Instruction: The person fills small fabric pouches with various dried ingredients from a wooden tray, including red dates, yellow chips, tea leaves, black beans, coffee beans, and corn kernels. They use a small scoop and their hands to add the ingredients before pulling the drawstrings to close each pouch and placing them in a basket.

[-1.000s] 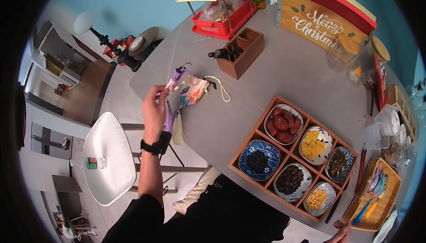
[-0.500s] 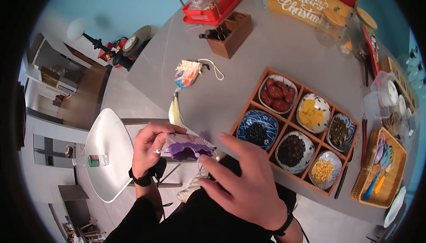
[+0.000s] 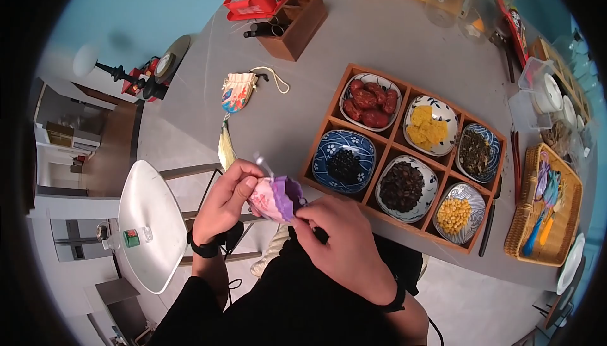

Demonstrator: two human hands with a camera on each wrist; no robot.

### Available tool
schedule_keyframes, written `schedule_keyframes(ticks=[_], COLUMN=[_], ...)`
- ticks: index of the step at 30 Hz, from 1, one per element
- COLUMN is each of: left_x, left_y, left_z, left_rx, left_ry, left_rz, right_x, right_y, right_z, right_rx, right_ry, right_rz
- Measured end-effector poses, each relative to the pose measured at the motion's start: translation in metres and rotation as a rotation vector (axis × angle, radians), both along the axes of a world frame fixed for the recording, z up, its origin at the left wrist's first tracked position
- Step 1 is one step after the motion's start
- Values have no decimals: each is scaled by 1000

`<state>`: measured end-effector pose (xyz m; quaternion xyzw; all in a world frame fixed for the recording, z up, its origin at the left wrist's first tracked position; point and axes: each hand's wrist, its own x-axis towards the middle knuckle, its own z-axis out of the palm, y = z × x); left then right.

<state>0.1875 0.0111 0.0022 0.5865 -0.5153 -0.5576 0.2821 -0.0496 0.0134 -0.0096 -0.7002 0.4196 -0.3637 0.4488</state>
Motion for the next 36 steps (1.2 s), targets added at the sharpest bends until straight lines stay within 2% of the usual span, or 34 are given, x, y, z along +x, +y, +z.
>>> schedule_keyframes(ticks=[1,2,3,4,6,10,11,12,13,14,15,16,18,21,24,27,29,30,31,33,34,36], left_x=[-1,-3,-5,-10,-27,-40,-39,-38,-36,-33,-29,-26,-22,-22,-22,-27,-36,-41,-45,-51,-54,-61], left_y=[0,1,1,1,3,7,8,8,8,9,10,10,8,8,5,-3,-8,-12,-14,-17,-18,-19], left_z=[-1,-2,-4,-1,9,2,-3,-6,-9,-12,-13,-17,-23,-22,-21,-16,-8,-7,-14,-13,-10,-8], left_rx=[4,-90,-185,-182,-379,-362,-386,-388,-363,-336,-323,-319,-252,-187,-222,-218,-203,-188,-314,-308,-321,-324], left_ry=[1,-44,-89,-87,-486,-595,-547,-545,-458,-371,-264,-262,-96,-39,-46,-47,-35,-26,-21,-65,-86,-117], left_rz=[0,-42,-85,-88,-201,-210,-182,-188,-205,-221,-239,-242,-306,-319,-382,-480,-518,-549,-562,-600,-625,-619], right_x=[1,4,6,9,15,20,18,12,7,2,-3,-8,-13,-18,-26,-33,-35,-35,-35,-40,-42,-48], right_y=[0,0,0,0,1,2,2,1,1,0,-2,-4,-5,-5,-6,-8,-11,-10,-9,-6,-3,2], right_z=[-2,-5,-8,-10,-10,-9,-6,-1,4,6,8,8,4,6,15,16,12,12,12,14,17,16], right_rx=[113,117,227,336,275,127,127,149,173,177,119,60,80,-19,13,7,-49,-42,-56,-81,1,15], right_ry=[-33,-32,-106,-179,-209,-239,-238,-171,-102,-102,49,200,228,277,271,218,274,293,281,281,325,322], right_rz=[-14,-15,-69,-124,-119,-66,-70,22,116,112,183,253,285,298,331,261,368,341,334,324,327,321])
